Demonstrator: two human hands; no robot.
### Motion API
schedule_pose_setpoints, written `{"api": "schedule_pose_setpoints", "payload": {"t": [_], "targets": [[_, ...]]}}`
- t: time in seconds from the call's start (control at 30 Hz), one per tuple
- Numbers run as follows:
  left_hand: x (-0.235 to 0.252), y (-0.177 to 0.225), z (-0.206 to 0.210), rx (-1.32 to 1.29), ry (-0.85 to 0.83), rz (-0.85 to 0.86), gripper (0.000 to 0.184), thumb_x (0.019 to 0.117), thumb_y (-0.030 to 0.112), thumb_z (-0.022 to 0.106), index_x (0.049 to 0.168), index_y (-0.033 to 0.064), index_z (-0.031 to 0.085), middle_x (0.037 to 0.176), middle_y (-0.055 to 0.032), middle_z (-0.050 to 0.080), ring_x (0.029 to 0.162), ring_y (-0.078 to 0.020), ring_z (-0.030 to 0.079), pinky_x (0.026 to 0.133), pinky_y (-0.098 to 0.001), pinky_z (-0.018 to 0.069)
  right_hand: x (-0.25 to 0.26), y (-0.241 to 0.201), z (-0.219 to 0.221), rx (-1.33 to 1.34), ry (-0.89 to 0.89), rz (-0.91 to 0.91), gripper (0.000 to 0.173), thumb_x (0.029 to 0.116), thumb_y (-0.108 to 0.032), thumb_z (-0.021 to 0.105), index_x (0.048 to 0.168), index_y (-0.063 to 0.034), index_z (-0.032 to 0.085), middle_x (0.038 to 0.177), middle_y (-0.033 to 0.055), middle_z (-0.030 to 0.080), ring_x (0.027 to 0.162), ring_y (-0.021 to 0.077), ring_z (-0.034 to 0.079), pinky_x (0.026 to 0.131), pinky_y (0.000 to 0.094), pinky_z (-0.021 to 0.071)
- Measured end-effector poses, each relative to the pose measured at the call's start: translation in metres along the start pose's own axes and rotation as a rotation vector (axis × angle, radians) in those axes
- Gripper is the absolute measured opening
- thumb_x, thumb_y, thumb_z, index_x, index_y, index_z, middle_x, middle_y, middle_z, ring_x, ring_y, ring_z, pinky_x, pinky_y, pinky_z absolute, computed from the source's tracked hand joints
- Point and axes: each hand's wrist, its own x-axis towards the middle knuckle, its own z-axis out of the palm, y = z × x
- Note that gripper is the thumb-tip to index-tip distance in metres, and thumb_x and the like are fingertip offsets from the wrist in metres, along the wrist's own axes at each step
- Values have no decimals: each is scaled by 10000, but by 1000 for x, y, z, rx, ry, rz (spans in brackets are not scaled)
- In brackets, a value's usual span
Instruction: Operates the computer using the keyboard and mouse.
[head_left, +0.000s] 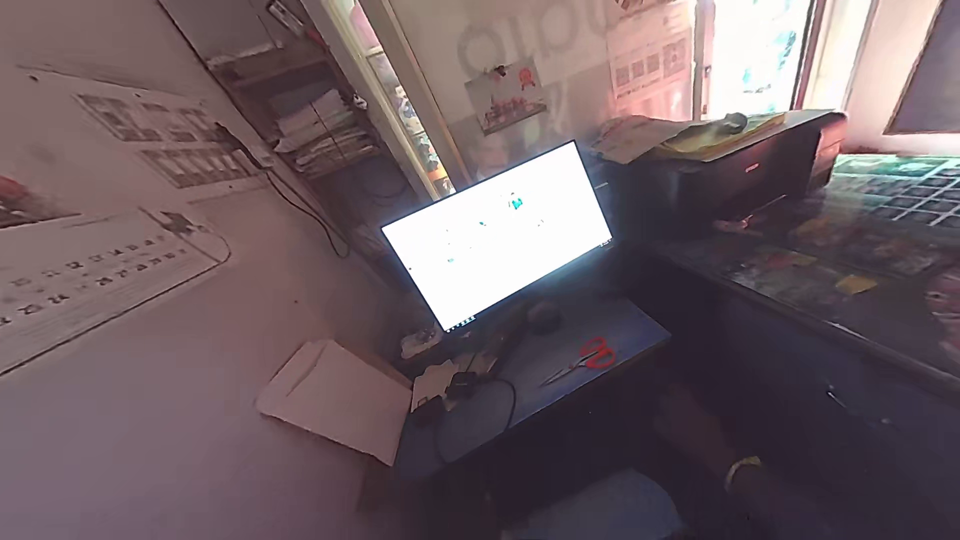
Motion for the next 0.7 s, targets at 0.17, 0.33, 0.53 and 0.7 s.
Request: {"api": "schedule_pose_setpoints", "payload": {"t": [0.17,0.33,0.53,0.7], "targets": [[1,-16,23,94,51,37,622,1065,485,326,1567,132,425,1619,-151,399,1500,-347,370,1211,-620,271,-5,-3,-3,22,-16,-8,545,994,-383,590,1485,-152,541,1531,178,486,1435,366,446,1156,523,411],[-8,-9,15,46,87,60,645,1080,489,264,1574,99,407,1628,-179,373,1517,-366,335,1235,-612,226,-6,-3,-1,9,3,-34,520,1003,-390,558,1475,-170,554,1565,177,451,1452,353,432,1165,517,403],[-9,-16,29,46,124,47,648,1086,475,295,1560,51,415,1624,-186,376,1519,-390,323,1239,-599,214,-3,-3,-1,20,35,-65,507,989,-345,589,1477,-210,556,1553,167,463,1420,338,474,1125,489,453],[-5,-20,34,116,123,48,682,1077,532,199,1579,119,406,1634,-133,381,1524,-341,331,1251,-570,213,-1,-2,1,11,47,-79,504,991,-352,584,1476,-219,557,1565,159,452,1421,331,475,1125,485,454]]}}
